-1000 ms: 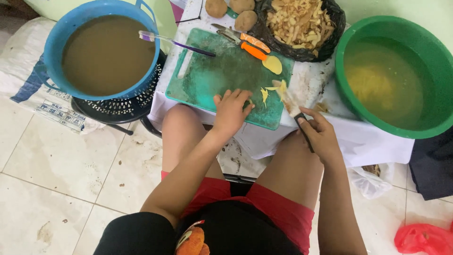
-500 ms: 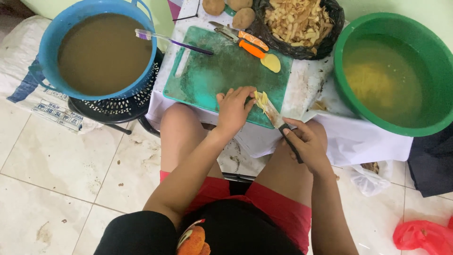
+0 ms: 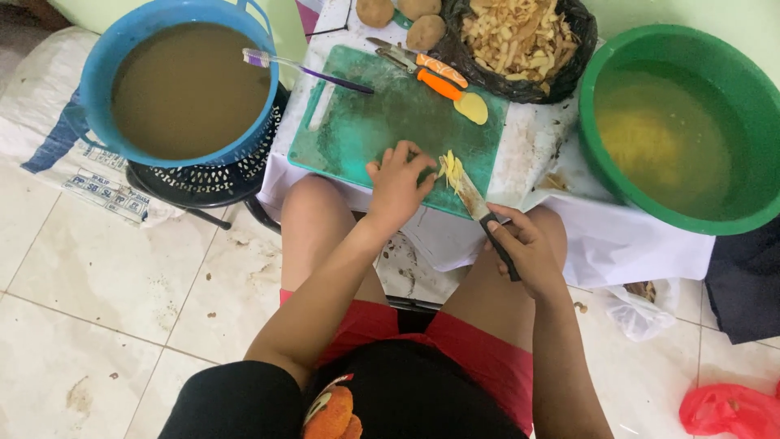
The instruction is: Slicing potatoes into thin strips on a cutting board using a knife.
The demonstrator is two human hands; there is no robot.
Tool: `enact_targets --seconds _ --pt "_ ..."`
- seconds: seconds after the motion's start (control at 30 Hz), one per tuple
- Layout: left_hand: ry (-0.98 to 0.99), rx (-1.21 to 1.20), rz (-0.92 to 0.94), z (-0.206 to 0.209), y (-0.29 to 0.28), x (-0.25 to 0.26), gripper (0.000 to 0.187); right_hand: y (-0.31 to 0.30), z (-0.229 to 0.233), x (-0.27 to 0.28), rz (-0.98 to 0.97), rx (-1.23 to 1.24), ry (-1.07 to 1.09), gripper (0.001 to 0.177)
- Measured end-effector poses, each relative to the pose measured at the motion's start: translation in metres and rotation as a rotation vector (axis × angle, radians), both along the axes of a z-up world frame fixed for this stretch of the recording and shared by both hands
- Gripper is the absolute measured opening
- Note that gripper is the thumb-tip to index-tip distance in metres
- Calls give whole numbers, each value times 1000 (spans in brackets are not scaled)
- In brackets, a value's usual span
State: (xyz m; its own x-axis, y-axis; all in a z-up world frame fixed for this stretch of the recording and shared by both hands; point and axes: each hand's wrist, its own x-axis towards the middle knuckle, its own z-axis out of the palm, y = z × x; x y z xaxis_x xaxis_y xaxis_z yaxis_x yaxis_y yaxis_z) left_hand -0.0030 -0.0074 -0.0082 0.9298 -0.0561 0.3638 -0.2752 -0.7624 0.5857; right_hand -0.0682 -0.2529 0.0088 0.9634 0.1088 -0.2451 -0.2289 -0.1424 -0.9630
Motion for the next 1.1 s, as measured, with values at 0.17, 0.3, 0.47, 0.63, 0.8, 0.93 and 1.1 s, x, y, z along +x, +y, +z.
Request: enact_targets --seconds 0.17,0.3,0.47,0.63,0.8,0.93,1.1 --pt "4 -9 -26 -2 -5 1 5 1 2 -5 15 -1 11 36" --pt "-7 -24 -34 0 -6 0 7 1 4 -6 12 41 40 38" --pt "-11 -193 -22 -2 -1 4 8 -5 9 -4 20 90 47 38" --pt "-21 -344 -24 4 7 3 15 -44 34 9 -94 88 -69 33" --pt "-177 -157 24 -13 1 2 20 -119 75 40 -355 -159 -267 29" --pt "-210 -62 12 -10 -2 -5 19 -159 75 78 -388 -419 -223 25" --pt "-218 -17 37 -10 -2 -3 21 -194 46 121 -272 -756 -88 24"
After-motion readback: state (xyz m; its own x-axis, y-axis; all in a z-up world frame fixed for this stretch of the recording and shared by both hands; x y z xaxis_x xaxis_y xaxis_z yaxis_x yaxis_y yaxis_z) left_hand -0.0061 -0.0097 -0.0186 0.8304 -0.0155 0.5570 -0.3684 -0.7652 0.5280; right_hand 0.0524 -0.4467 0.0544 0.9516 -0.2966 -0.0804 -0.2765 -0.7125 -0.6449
